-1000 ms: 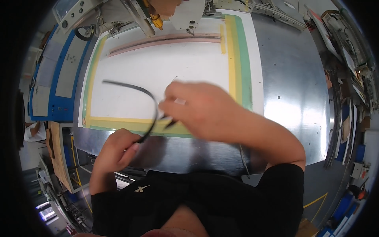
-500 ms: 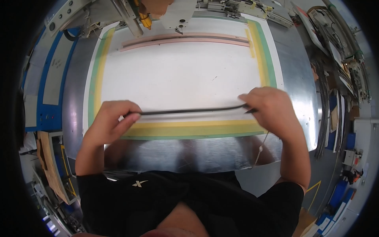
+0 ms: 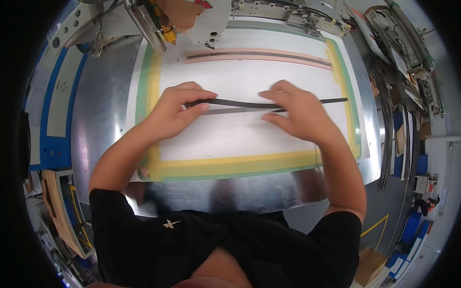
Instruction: Aligning zipper strips on a template and processing them through an automated sewing machine.
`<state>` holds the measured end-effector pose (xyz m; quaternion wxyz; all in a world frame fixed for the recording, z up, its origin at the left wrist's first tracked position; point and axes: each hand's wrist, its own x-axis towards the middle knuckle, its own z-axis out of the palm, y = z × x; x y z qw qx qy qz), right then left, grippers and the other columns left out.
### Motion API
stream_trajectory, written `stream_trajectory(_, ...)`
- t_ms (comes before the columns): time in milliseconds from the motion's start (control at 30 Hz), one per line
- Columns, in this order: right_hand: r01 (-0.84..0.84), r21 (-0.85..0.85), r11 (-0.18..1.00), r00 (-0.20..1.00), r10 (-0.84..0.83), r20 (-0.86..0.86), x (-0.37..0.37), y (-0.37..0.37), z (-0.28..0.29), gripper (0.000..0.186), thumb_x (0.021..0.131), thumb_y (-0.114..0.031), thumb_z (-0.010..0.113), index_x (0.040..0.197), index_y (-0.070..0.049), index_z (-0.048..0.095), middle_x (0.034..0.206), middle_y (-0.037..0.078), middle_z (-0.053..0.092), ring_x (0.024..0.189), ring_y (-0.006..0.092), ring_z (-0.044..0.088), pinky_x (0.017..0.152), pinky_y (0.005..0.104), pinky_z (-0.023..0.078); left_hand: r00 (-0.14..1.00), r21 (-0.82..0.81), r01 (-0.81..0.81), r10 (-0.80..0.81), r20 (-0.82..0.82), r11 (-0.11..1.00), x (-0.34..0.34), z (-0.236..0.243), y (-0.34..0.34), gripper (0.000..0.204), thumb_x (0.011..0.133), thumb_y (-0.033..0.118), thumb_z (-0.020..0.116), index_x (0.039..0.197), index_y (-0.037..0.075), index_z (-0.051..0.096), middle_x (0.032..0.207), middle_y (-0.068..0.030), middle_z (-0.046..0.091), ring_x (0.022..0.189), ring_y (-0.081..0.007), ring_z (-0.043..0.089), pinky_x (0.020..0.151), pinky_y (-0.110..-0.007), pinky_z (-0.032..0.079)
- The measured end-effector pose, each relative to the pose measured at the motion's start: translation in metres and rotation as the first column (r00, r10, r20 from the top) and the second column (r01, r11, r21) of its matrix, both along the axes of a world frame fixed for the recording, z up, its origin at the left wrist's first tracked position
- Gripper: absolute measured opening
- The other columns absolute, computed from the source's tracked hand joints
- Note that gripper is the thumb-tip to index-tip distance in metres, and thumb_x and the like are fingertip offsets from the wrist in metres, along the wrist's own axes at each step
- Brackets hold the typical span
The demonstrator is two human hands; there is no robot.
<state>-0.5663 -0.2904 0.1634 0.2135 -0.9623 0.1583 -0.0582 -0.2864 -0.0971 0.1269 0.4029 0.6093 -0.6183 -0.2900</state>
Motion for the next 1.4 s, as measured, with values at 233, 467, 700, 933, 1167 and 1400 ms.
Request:
stream_trajectory(233, -0.033, 0.035, 0.999, 0.987, 0.038, -0.154, 0.064, -0.008, -0.024, 0.030, 0.096, -0.017, 0.075, 0.126, -0.011, 0.077, 0.113, 0.010, 0.078, 0.105, 0.0323, 0.069, 0.095, 0.0454, 0.056, 0.976, -0.060, 0.072, -0.058, 0.210, 0.996, 0.025, -0.024, -0.051, 0.040, 0.102, 0.023, 0.074, 0.138, 0.006, 0.073, 0.119, -0.0151, 0.072, 0.102, -0.0267, 0.068, 0.090, -0.038, 0.055)
stream_trajectory(467, -0.147, -0.261, 0.954, 0.987, 0.127, -0.094, 0.085, -0.029, -0.034, 0.030, 0.090, -0.012, 0.074, 0.119, -0.015, 0.077, 0.101, 0.005, 0.074, 0.099, 0.0291, 0.071, 0.085, 0.0426, 0.057, 0.658, -0.127, -0.184, 0.218, 0.721, 0.975, 0.041, -0.065, -0.096, 0.075, 0.105, 0.060, 0.061, 0.159, 0.008, 0.055, 0.158, -0.0209, 0.057, 0.152, -0.0385, 0.048, 0.128, -0.052, 0.030)
stream_trajectory(700, -0.196, -0.497, 0.845, 0.970, 0.242, 0.028, 0.128, -0.062, -0.042, 0.031, 0.092, -0.014, 0.074, 0.122, -0.017, 0.077, 0.097, 0.002, 0.074, 0.087, 0.0281, 0.074, 0.076, 0.0412, 0.057, 0.643, -0.038, -0.257, 0.201, 0.739, 0.966, 0.076, -0.055, -0.088, 0.060, 0.105, 0.048, 0.066, 0.144, 0.002, 0.065, 0.137, -0.0179, 0.072, 0.133, -0.0384, 0.063, 0.113, -0.050, 0.048)
stream_trajectory(933, -0.106, -0.387, 0.916, 0.980, 0.161, 0.114, 0.152, -0.092, -0.071, 0.037, 0.090, -0.004, 0.072, 0.122, -0.019, 0.080, 0.102, 0.004, 0.075, 0.089, 0.0294, 0.074, 0.078, 0.0417, 0.058, 0.795, -0.196, -0.106, 0.202, 0.572, 0.975, 0.075, -0.071, -0.102, 0.032, 0.103, 0.014, 0.068, 0.134, 0.011, 0.072, 0.131, -0.0165, 0.073, 0.119, -0.0374, 0.068, 0.101, -0.044, 0.056)
stream_trajectory(1167, -0.157, -0.361, 0.919, 0.984, 0.176, 0.019, 0.145, -0.102, -0.071, 0.024, 0.098, -0.016, 0.064, 0.117, -0.017, 0.079, 0.099, 0.010, 0.069, 0.090, 0.0322, 0.073, 0.075, 0.0451, 0.059, 0.818, -0.310, -0.091, 0.249, 0.519, 0.946, 0.079, -0.081, -0.105, 0.034, 0.097, -0.001, 0.062, 0.128, 0.008, 0.074, 0.122, -0.0137, 0.075, 0.113, -0.0375, 0.069, 0.097, -0.046, 0.056)
stream_trajectory(1400, -0.166, -0.399, 0.902, 0.969, 0.224, 0.103, 0.149, -0.103, -0.073, 0.028, 0.097, -0.014, 0.066, 0.119, -0.023, 0.081, 0.096, 0.006, 0.068, 0.086, 0.0285, 0.072, 0.072, 0.0416, 0.058, 0.758, -0.244, -0.082, 0.220, 0.614, 0.966, 0.077, -0.076, -0.102, 0.040, 0.095, -0.004, 0.064, 0.131, 0.011, 0.075, 0.122, -0.0115, 0.074, 0.112, -0.0346, 0.068, 0.097, -0.044, 0.056)
